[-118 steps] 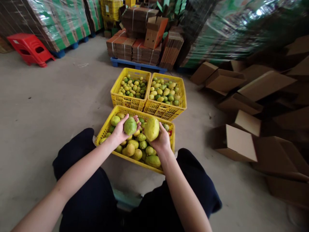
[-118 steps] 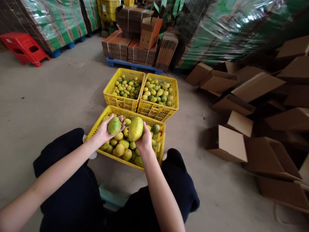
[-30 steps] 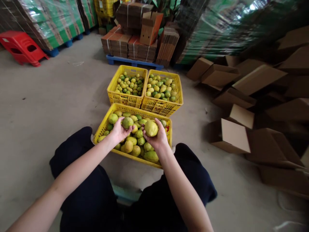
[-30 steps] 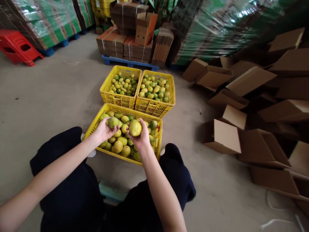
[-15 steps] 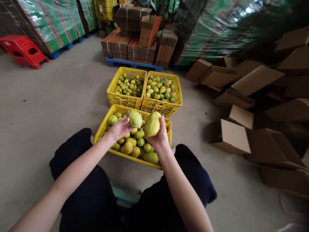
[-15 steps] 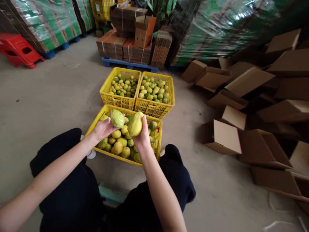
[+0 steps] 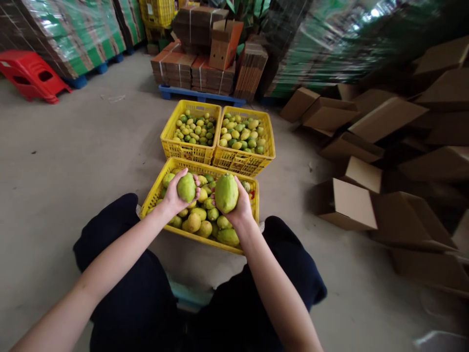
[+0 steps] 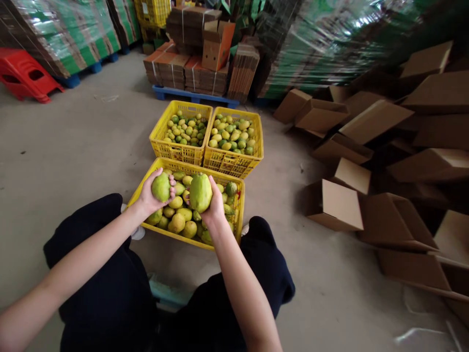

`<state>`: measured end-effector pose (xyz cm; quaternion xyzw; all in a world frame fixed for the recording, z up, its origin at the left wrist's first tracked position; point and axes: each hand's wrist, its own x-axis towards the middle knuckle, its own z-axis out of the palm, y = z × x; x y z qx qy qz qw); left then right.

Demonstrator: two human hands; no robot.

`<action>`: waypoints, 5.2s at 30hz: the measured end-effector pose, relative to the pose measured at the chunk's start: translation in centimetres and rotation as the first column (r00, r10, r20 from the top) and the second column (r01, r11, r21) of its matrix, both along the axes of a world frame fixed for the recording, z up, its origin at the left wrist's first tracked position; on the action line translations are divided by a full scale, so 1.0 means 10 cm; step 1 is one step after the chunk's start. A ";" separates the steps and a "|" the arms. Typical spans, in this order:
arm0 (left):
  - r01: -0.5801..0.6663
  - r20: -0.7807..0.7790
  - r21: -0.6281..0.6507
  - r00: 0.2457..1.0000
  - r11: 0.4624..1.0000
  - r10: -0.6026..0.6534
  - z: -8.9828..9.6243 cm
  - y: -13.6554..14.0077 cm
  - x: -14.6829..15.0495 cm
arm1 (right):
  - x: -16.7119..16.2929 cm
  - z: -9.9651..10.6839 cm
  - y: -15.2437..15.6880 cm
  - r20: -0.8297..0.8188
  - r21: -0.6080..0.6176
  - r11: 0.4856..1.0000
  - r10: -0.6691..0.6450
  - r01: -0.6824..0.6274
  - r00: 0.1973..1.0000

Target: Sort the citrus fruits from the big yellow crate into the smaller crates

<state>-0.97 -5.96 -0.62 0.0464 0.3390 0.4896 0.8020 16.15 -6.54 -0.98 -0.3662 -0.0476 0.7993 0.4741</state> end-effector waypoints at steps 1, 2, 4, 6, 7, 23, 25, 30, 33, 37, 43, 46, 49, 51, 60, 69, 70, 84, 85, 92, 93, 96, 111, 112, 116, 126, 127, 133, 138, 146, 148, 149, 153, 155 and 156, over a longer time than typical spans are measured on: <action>0.009 -0.011 -0.001 1.000 1.000 -0.009 0.00 0.00 0.00 | 0.00 -0.01 0.00 -0.013 0.002 1.000 0.023 -0.023 1.000; 0.012 -0.016 0.003 1.000 1.000 -0.012 0.01 -0.01 0.01 | 0.00 -0.01 0.00 -0.021 0.004 0.999 0.036 -0.036 0.999; -0.002 -0.006 0.025 1.000 1.000 0.002 0.02 -0.01 0.02 | -0.01 0.00 -0.02 -0.029 0.013 0.999 0.045 -0.044 0.999; -0.020 0.014 0.036 1.000 0.999 0.019 0.03 -0.02 0.02 | -0.02 0.02 -0.03 -0.030 0.029 0.999 0.044 -0.043 0.999; -0.018 0.025 0.026 1.000 1.000 0.017 0.04 -0.02 0.02 | -0.03 0.04 -0.04 -0.031 0.031 0.999 0.045 -0.044 0.999; -0.064 -0.001 -0.288 0.998 0.956 0.067 -0.08 0.02 0.02 | -0.06 -0.09 0.02 -0.003 -0.285 0.958 -0.028 0.025 1.000; -0.046 -0.074 -0.215 0.997 0.976 0.031 -0.08 0.03 0.03 | -0.05 -0.11 0.02 0.004 -0.231 0.973 -0.006 0.007 1.000; 0.121 -0.246 0.177 0.966 0.977 -0.075 -0.07 0.03 0.03 | -0.08 -0.08 0.00 0.068 -0.082 0.996 -0.018 0.023 0.998; 0.202 -0.312 0.400 0.947 0.894 -0.074 -0.08 0.00 0.01 | -0.11 -0.04 -0.02 0.040 0.013 1.000 -0.010 0.010 0.999; 0.274 -0.387 0.538 0.920 0.797 -0.055 -0.07 -0.07 -0.04 | -0.10 -0.04 -0.06 0.054 0.162 0.986 0.016 -0.025 0.998; 0.313 -0.450 0.575 0.893 0.756 -0.027 0.00 -0.12 -0.09 | -0.05 -0.13 -0.09 0.060 0.303 0.938 0.158 -0.169 0.986; 0.258 -0.372 0.529 0.927 0.809 -0.053 0.00 -0.10 -0.06 | -0.06 -0.12 -0.08 0.022 0.316 0.930 0.192 -0.189 0.981; 0.220 -0.232 0.343 0.962 0.913 -0.145 -0.01 -0.07 -0.02 | -0.09 -0.08 -0.07 -0.066 0.290 0.945 0.178 -0.152 0.982; 0.186 -0.126 0.184 0.978 0.965 -0.164 -0.01 -0.05 0.00 | -0.10 -0.06 -0.06 -0.115 0.223 0.971 0.120 -0.092 0.986; 0.007 0.084 -0.091 0.997 0.996 0.001 -0.01 -0.03 0.00 | -0.08 -0.11 0.01 -0.174 -0.117 0.987 -0.132 0.113 0.976; -0.042 0.056 -0.150 0.997 0.988 0.051 -0.04 0.00 0.04 | -0.08 -0.15 0.02 -0.173 -0.145 0.981 -0.150 0.126 0.973; -0.043 0.053 -0.151 0.997 0.988 0.052 -0.03 0.00 0.03 | -0.08 -0.16 0.02 -0.168 -0.144 0.982 -0.147 0.123 0.975; -0.049 0.017 -0.146 0.998 0.988 0.052 -0.02 0.00 0.03 | -0.08 -0.20 0.00 -0.034 -0.058 0.991 -0.120 0.118 0.992; -0.047 0.016 -0.142 0.999 0.989 0.049 -0.02 0.00 0.03 | -0.08 -0.20 0.00 -0.010 -0.062 0.991 -0.119 0.118 0.993; -0.086 -0.003 -0.134 0.996 0.987 0.086 -0.01 0.02 0.02 | -0.11 -0.23 0.02 0.037 0.044 0.985 -0.171 0.169 0.985; -0.101 -0.021 -0.125 0.995 0.987 0.100 -0.01 0.02 0.02 | -0.11 -0.23 0.02 0.039 0.065 0.982 -0.179 0.176 0.983; -0.117 -0.055 -0.095 0.992 0.989 0.112 -0.01 0.03 0.02 | -0.10 -0.22 0.03 0.046 0.086 0.984 -0.159 0.155 0.986; -0.007 0.008 0.001 1.000 1.000 0.007 -0.04 0.01 -0.02 | -0.06 -0.06 -0.03 0.011 0.199 0.979 0.043 -0.044 0.999; -0.011 0.001 0.000 1.000 1.000 0.011 -0.03 0.00 -0.03 | -0.05 -0.05 -0.04 0.011 0.226 0.972 0.058 -0.059 0.998; 0.010 -0.064 0.020 0.998 1.000 -0.008 0.00 -0.01 -0.04 | -0.05 -0.03 -0.10 0.028 0.327 0.940 0.093 -0.097 0.995; -0.159 0.001 0.224 0.987 0.962 0.163 0.10 -0.08 -0.15 | 0.09 -0.06 -0.11 0.017 0.288 0.958 0.007 -0.012 1.000; -0.151 -0.004 0.218 0.988 0.964 0.156 0.08 -0.06 -0.18 | 0.12 -0.06 -0.10 0.021 0.266 0.964 -0.017 0.011 1.000; 0.204 -0.197 -0.118 0.954 0.972 -0.224 -0.34 -0.19 -0.08 | 0.28 -0.04 -0.13 0.052 0.221 0.968 -0.133 0.118 0.990; 0.617 -0.236 -0.219 0.718 0.756 -0.655 -0.94 -0.86 -0.01 | 0.45 0.01 -0.21 0.075 0.140 0.975 -0.186 0.174 0.980; 0.597 -0.627 -0.244 0.504 0.764 -0.594 -0.42 -0.16 -0.18 | 0.70 -0.04 -0.34 0.155 0.083 0.978 -0.203 0.192 0.967; 0.460 -0.714 -0.113 0.579 0.881 -0.393 -0.07 0.44 -0.30 | 0.74 -0.07 -0.36 0.171 0.076 0.980 -0.193 0.182 0.966; 0.403 -0.745 -0.056 0.592 0.913 -0.307 0.04 0.69 -0.38 | 0.76 -0.08 -0.37 0.176 0.076 0.981 -0.189 0.178 0.966; 0.212 -0.887 0.169 0.458 0.963 0.055 -0.08 1.07 -0.66 | 0.79 -0.10 -0.40 0.189 0.056 0.984 -0.175 0.167 0.966; 0.401 -0.977 0.088 0.215 0.912 0.000 -0.47 0.83 -0.73 | 0.79 -0.11 -0.41 0.204 0.050 0.986 -0.165 0.158 0.965; 0.447 -0.991 0.049 0.133 0.893 -0.012 -0.70 0.66 -0.73 | 0.79 -0.13 -0.42 0.217 0.047 0.988 -0.153 0.146 0.964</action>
